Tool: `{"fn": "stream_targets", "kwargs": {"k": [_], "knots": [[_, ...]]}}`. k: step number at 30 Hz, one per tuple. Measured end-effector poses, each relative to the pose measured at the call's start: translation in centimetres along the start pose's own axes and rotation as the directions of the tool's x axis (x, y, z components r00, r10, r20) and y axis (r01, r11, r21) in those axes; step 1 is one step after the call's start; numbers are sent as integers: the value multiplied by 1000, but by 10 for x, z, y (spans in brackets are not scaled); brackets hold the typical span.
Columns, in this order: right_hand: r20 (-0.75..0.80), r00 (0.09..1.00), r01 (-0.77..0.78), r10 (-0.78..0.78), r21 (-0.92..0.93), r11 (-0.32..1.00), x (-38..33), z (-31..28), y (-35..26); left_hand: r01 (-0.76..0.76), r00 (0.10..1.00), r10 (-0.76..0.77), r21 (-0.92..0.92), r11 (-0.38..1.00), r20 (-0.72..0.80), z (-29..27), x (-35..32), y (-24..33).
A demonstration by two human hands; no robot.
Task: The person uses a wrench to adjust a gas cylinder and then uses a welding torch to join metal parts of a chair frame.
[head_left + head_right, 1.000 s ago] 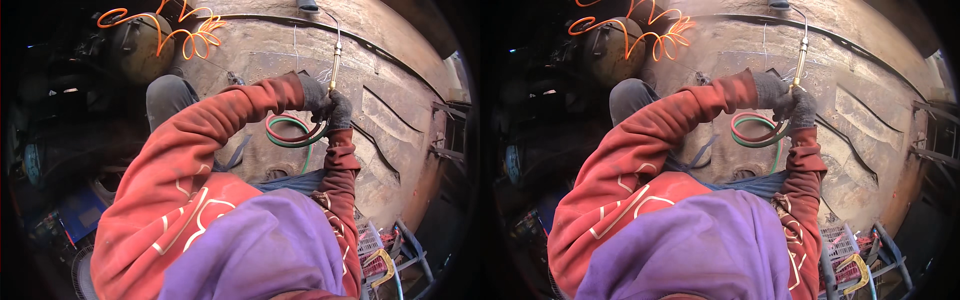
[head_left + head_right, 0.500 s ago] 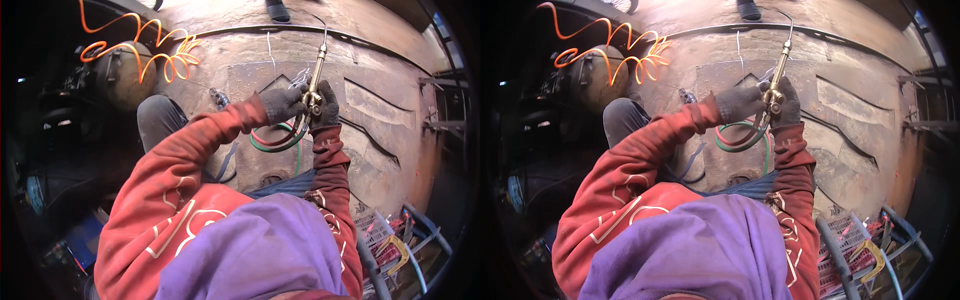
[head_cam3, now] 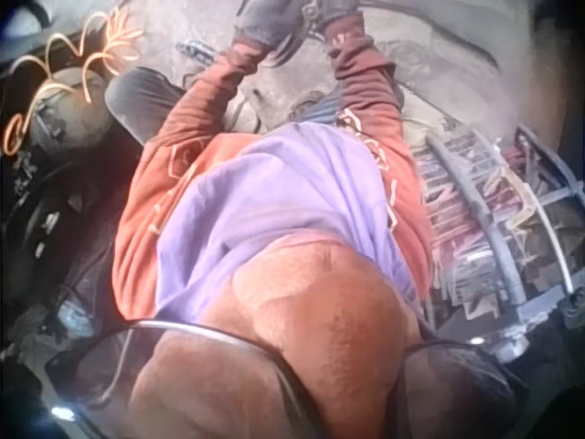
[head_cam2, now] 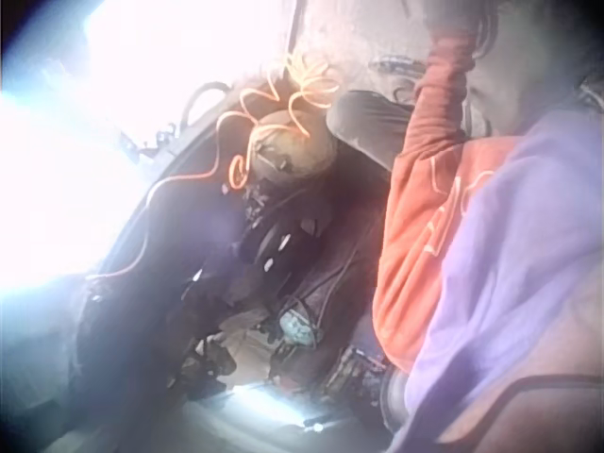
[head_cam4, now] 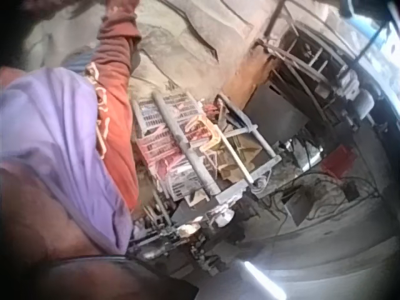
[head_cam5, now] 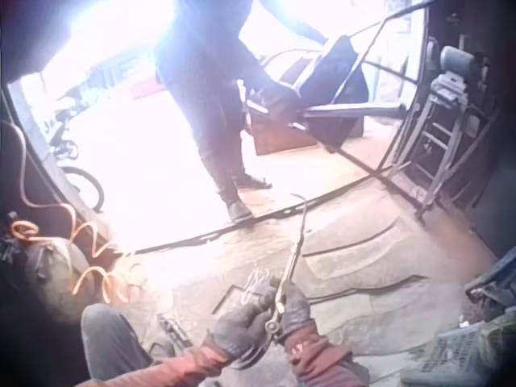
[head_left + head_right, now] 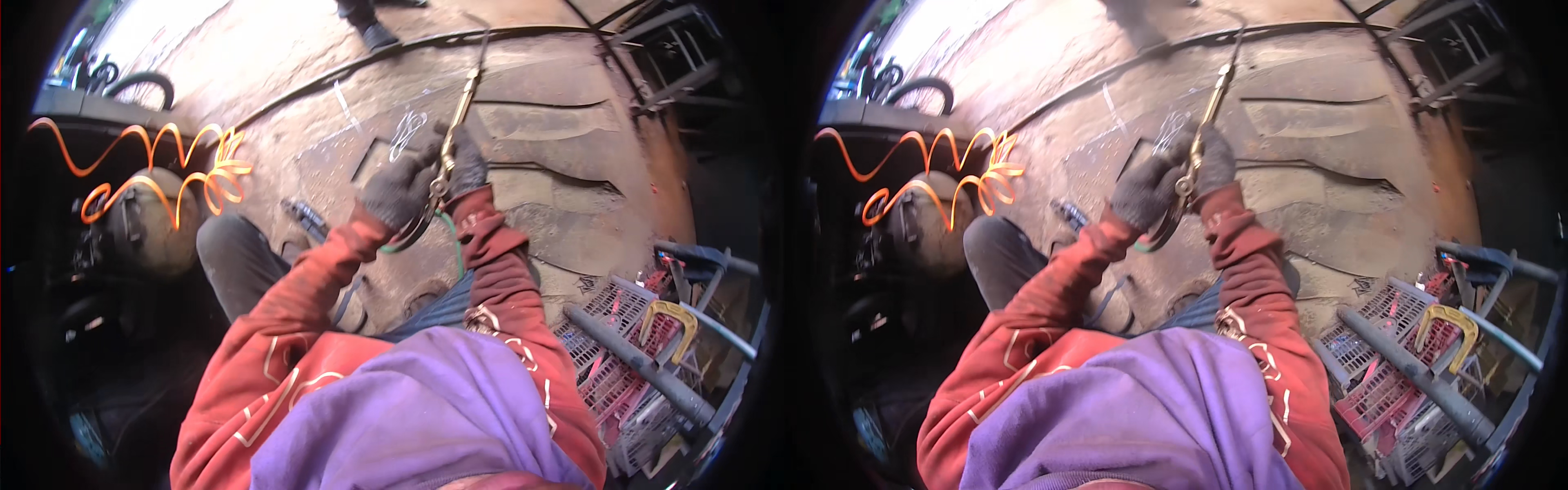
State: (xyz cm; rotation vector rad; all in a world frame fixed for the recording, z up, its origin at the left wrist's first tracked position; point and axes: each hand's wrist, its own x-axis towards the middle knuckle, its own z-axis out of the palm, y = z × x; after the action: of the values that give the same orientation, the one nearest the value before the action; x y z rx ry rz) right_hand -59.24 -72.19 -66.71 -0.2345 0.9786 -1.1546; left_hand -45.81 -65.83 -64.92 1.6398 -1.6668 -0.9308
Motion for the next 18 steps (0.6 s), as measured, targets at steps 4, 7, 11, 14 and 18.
{"fn": "stream_targets", "kwargs": {"k": [4, 7, 11, 14, 18], "knots": [[127, 990, -81, 56, 205, 975, -4, -16, 8, 64, 984, -125, -398, 915, -130, 19, -14, -12], [160, 984, -89, 75, 84, 992, -15, -15, 12, 107, 992, -128, -550, 828, 0, 11, -23, -28], [86, 993, -77, 84, -82, 994, -18, -20, 14, 232, 972, -151, -610, 758, 182, 7, -32, -18], [127, 990, -50, 64, -114, 992, -22, -10, 10, 281, 959, -180, -632, 722, 220, 5, -36, -27], [115, 989, -69, 90, -179, 982, -13, -7, 17, 318, 947, -204, -652, 688, 247, -1, -36, -30]]}}
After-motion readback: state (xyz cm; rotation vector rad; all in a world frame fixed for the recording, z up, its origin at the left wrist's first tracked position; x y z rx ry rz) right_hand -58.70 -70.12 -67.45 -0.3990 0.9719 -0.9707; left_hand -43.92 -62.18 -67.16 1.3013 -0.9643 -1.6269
